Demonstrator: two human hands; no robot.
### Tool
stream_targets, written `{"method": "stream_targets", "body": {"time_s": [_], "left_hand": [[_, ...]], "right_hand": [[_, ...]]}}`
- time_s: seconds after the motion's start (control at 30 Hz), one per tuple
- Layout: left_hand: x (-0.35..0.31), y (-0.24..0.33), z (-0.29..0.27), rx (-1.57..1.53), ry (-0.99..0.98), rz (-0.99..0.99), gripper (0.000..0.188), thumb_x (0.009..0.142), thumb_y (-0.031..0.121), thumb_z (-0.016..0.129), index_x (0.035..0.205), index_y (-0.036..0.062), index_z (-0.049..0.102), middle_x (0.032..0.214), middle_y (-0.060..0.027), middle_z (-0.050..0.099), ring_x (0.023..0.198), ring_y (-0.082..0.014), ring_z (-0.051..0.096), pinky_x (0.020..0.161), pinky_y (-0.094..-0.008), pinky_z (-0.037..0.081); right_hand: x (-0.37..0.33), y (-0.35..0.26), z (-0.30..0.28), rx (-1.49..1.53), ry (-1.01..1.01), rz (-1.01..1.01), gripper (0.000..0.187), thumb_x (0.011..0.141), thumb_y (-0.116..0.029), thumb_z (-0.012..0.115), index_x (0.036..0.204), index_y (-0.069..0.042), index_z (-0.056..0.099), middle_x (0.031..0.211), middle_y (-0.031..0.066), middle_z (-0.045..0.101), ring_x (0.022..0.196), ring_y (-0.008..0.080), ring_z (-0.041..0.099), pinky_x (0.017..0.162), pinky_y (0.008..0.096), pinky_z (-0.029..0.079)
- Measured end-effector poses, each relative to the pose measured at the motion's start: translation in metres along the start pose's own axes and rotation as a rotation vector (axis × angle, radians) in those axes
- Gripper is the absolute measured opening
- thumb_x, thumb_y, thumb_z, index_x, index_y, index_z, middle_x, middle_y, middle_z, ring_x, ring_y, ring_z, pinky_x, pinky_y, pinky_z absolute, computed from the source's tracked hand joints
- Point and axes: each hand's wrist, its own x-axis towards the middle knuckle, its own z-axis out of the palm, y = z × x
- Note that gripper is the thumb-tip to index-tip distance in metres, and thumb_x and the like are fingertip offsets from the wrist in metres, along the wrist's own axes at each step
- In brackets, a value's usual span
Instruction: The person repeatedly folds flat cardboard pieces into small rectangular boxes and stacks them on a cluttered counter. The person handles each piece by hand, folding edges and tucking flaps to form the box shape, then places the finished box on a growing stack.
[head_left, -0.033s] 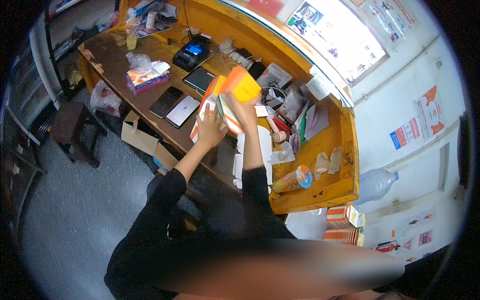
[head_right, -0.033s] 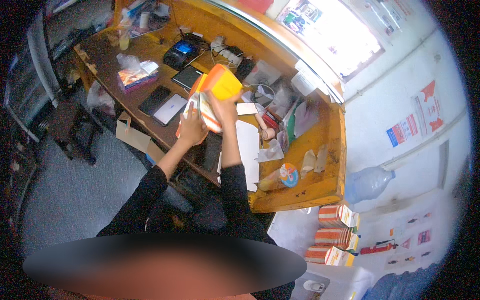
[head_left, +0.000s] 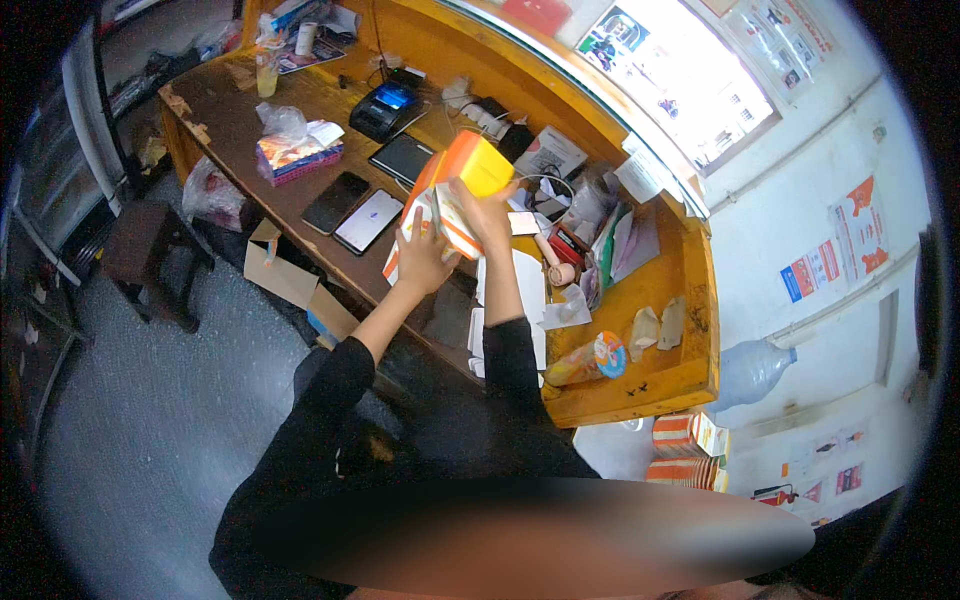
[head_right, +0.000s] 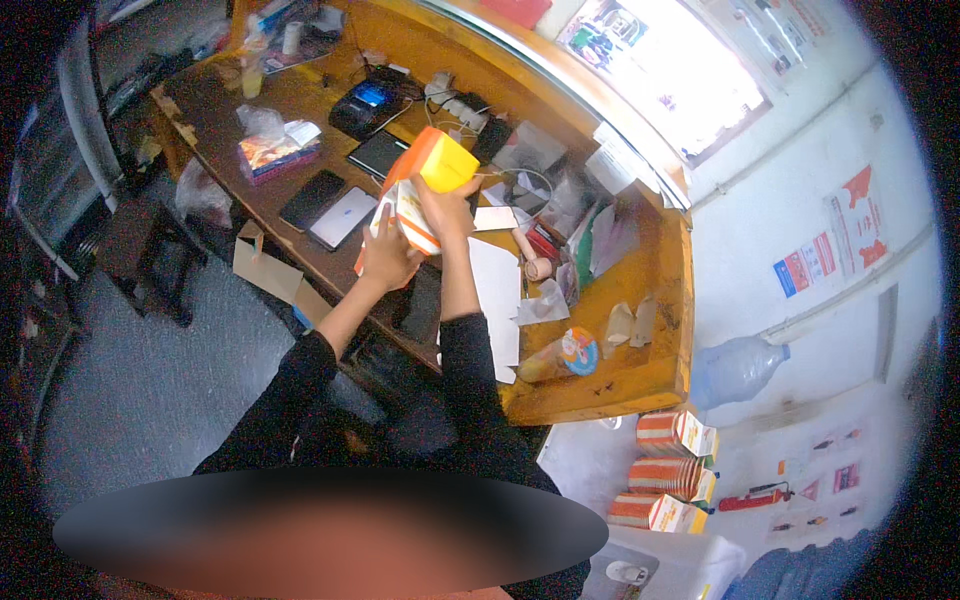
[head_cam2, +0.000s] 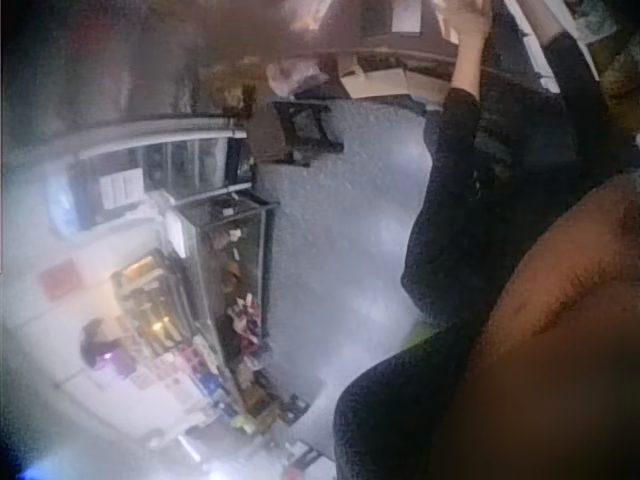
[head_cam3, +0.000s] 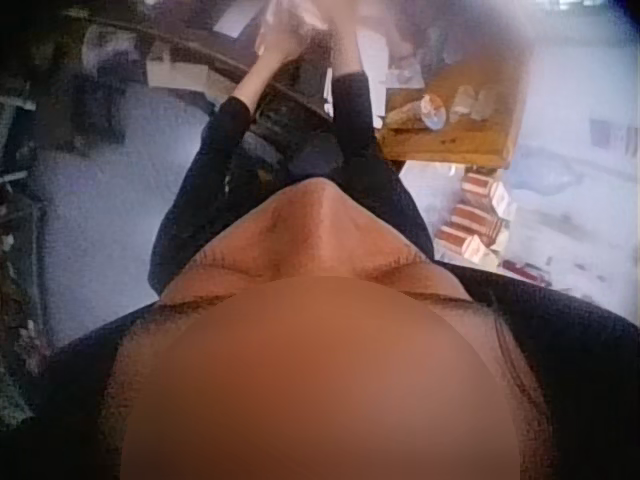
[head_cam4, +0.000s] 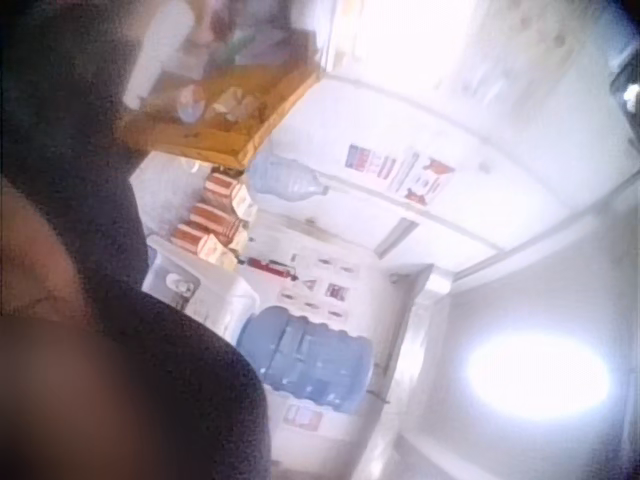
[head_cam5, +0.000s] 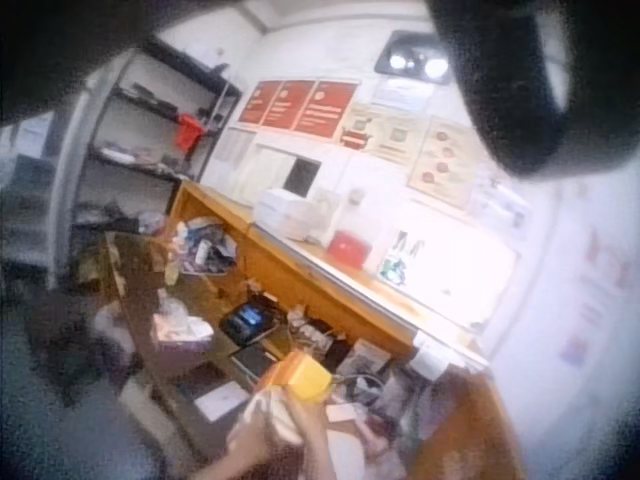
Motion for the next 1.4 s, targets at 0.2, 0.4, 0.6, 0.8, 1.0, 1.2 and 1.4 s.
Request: {"method": "stream_targets", "body": {"time_s": [0.2,0.4,0.6,0.8,1.0,1.2,1.4], "left_hand": [[-0.002,-0.005,0.011,-1.059,0.156,0.038,0.076,0.091,0.047,0.050,0.149,0.0148,0.014,0.149,-0.0063,0.037,0.142,-0.0223,0.026,0.116,-0.0488,0.006],[-0.005,-0.006,0.007,-0.448,0.146,0.051,0.076,0.090,0.049,0.054,0.149,0.0162,0.020,0.152,-0.0076,0.034,0.143,-0.0222,0.024,0.117,-0.0492,0.003],[-0.061,-0.025,-0.076,-0.268,-0.195,0.249,0.057,0.085,0.043,0.062,0.133,0.0136,0.051,0.142,-0.0171,0.044,0.135,-0.0306,0.036,0.107,-0.0515,0.031],[0.041,-0.031,-0.151,-0.272,-0.325,0.192,0.050,0.088,0.046,0.058,0.122,0.0097,0.058,0.131,-0.0167,0.055,0.117,-0.0335,0.053,0.079,-0.0451,0.054],[0.130,-0.034,-0.047,-0.182,0.235,0.261,0.058,0.089,0.052,0.054,0.135,0.0185,0.052,0.143,-0.0145,0.042,0.126,-0.0403,0.044,0.103,-0.0496,0.039],[0.136,-0.040,0.000,-0.383,0.312,0.169,0.054,0.086,0.050,0.057,0.130,0.0191,0.056,0.139,-0.0110,0.046,0.125,-0.0412,0.044,0.105,-0.0485,0.039],[0.117,-0.042,0.014,-0.202,0.594,0.232,0.048,0.085,0.036,0.062,0.126,0.0106,0.059,0.131,-0.0116,0.054,0.125,-0.0388,0.046,0.103,-0.0419,0.043]], "right_hand": [[0.024,0.027,0.049,-0.231,0.120,-0.023,0.123,0.073,-0.046,0.076,0.144,0.008,-0.009,0.123,0.0342,0.054,0.110,0.0444,0.058,0.097,0.0419,0.044],[0.030,0.061,0.051,0.117,0.231,-0.001,0.091,0.068,-0.021,0.085,0.127,0.006,0.021,0.110,0.0329,0.057,0.102,0.0450,0.060,0.093,0.0432,0.046],[0.040,0.069,0.052,0.112,0.231,0.068,0.087,0.059,-0.025,0.090,0.117,0.007,0.033,0.110,0.0310,0.058,0.103,0.0412,0.060,0.092,0.0417,0.048],[0.058,0.073,0.054,0.011,0.168,0.088,0.100,0.050,-0.033,0.093,0.119,0.013,0.038,0.116,0.0267,0.057,0.105,0.0372,0.061,0.091,0.0401,0.049],[0.058,0.070,0.044,-0.250,0.044,0.105,0.104,0.054,-0.042,0.091,0.122,0.013,0.035,0.118,0.0273,0.056,0.106,0.0363,0.061,0.089,0.0405,0.051],[0.030,0.089,0.065,-0.398,0.092,0.071,0.094,0.072,-0.071,0.063,0.122,0.005,0.042,0.114,0.0273,0.059,0.104,0.0396,0.060,0.081,0.0513,0.051],[0.010,0.106,0.112,-0.490,0.301,-0.033,0.060,0.092,-0.061,0.044,0.096,-0.002,0.055,0.084,0.0192,0.067,0.077,0.0352,0.068,0.065,0.0476,0.053]]}}
